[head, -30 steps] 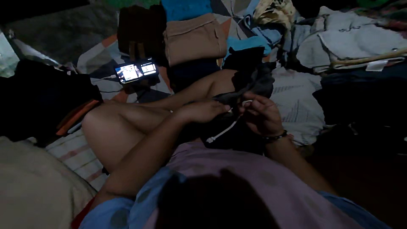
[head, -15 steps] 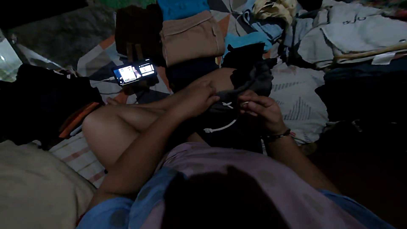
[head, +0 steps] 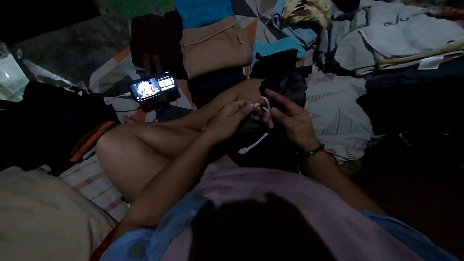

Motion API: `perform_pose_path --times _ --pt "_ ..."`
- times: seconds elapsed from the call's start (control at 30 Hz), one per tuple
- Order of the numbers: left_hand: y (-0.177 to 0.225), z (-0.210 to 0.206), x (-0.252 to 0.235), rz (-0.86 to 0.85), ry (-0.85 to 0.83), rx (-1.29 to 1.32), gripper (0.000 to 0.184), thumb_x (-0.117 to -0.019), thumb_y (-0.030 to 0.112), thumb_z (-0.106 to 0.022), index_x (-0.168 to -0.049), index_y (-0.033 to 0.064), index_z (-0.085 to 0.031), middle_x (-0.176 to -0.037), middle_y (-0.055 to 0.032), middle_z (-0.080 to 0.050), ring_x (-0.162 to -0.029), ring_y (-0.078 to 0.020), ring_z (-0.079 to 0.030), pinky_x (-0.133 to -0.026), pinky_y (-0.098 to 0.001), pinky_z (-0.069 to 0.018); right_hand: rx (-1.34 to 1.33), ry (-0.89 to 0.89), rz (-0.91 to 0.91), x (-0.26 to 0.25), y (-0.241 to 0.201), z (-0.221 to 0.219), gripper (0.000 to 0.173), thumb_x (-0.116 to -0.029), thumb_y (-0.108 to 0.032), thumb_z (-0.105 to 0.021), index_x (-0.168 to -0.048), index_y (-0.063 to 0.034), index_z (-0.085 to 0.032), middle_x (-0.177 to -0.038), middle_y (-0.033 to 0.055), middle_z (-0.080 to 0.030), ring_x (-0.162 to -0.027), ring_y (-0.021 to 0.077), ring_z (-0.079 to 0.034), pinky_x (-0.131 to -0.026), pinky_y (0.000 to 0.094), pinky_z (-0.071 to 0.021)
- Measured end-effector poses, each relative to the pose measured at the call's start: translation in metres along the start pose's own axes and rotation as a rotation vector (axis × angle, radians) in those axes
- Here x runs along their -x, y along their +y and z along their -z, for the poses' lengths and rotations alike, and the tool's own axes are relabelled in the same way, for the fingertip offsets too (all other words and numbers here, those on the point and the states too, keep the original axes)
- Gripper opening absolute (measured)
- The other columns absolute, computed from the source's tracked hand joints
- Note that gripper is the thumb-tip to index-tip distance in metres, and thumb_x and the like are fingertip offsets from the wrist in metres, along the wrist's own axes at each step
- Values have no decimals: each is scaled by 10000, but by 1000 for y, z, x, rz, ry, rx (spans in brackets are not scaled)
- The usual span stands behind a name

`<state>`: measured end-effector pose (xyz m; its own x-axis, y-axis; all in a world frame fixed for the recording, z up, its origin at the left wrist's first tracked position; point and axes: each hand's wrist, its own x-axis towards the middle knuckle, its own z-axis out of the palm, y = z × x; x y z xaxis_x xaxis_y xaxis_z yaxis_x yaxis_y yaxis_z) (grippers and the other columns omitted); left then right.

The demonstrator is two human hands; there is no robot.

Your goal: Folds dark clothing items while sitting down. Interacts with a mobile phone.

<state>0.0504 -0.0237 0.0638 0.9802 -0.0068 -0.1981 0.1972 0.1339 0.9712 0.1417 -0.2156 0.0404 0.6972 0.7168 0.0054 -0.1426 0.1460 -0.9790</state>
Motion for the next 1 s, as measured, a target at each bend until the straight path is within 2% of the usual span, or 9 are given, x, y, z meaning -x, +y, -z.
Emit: perform_pose_path --times 0.1,0.23,0.37,0.43,0.53,0.67,0.83,0.93,1.0 --pt "-2 3 3 -95 -60 -107 301 -1085 110 -456 -1294 -9 -636 -1158 -78 -690 -999 -92 -681 -929 -282 -571 -87 12 11 -3 -1 -3 690 -1009 -101 -591 -1587 -299 -273 -1204 -31 -615 -755 54 -630 -641 193 -569" --pt "0 0 5 -157 -111 -167 265 -1029 47 -562 -1258 -11 -681 -1050 -84 -723 -893 -95 -699 -852 -270 -597 -221 66 -48 -7 -4 -9 974 -967 -6 -614 -1596 -423 2 -1052 -13 -612 -613 71 -605 -545 203 -565" --pt "6 -6 4 9 -98 41 426 -961 -27 -644 -1319 54 -429 -918 -65 -693 -760 -136 -716 -740 -302 -628 -214 -2 -122 -6 -4 -8 899 -950 -9 -599 -1610 -381 -115 -892 -14 -625 -548 53 -556 -488 179 -503" --pt "9 -8 2 76 -48 107 548 -935 -45 -675 -1386 63 -384 -877 -72 -704 -738 -154 -728 -735 -318 -638 -158 -78 -107 -5 -5 -6 853 -955 -156 -676 -1606 -382 -172 -902 -34 -627 -593 58 -584 -523 195 -530" --pt "12 -9 3 164 2 63 286 -957 31 -679 -1210 5 -547 -869 -66 -702 -729 -122 -712 -722 -280 -623 -24 -179 -29 -1 -9 1 893 -882 -355 -799 -1596 -345 -263 -1041 -58 -641 -788 57 -658 -670 212 -600" --pt "2 -12 3 -6 24 -155 140 -962 106 -699 -1041 19 -623 -957 -69 -664 -817 -111 -669 -753 -281 -595 206 64 -43 5 -16 -7 423 -987 -133 -650 -1406 -155 -600 -994 -27 -655 -646 37 -615 -548 193 -564" --pt "-8 -13 1 -530 -14 -635 75 -883 -2 -707 -941 33 -739 -1174 -184 -579 -1052 -231 -612 -905 -317 -552 145 260 -116 -3 -16 -21 635 -1001 -89 -609 -1566 -270 -379 -880 -12 -605 -508 51 -537 -428 199 -502" --pt "-7 -14 3 -556 -24 -652 64 -885 -22 -704 -938 3 -728 -1215 -178 -596 -1079 -214 -628 -932 -302 -557 334 218 -81 -4 -19 -23 948 -931 -33 -673 -1643 -261 -91 -949 19 -547 -560 74 -560 -479 232 -541" --pt "-5 -13 5 -499 7 -626 60 -903 -16 -680 -948 0 -716 -1224 -154 -604 -1093 -199 -620 -941 -305 -549 418 134 -70 -3 -22 -19 920 -947 -43 -644 -1646 -244 -81 -928 35 -591 -595 92 -602 -513 248 -563"
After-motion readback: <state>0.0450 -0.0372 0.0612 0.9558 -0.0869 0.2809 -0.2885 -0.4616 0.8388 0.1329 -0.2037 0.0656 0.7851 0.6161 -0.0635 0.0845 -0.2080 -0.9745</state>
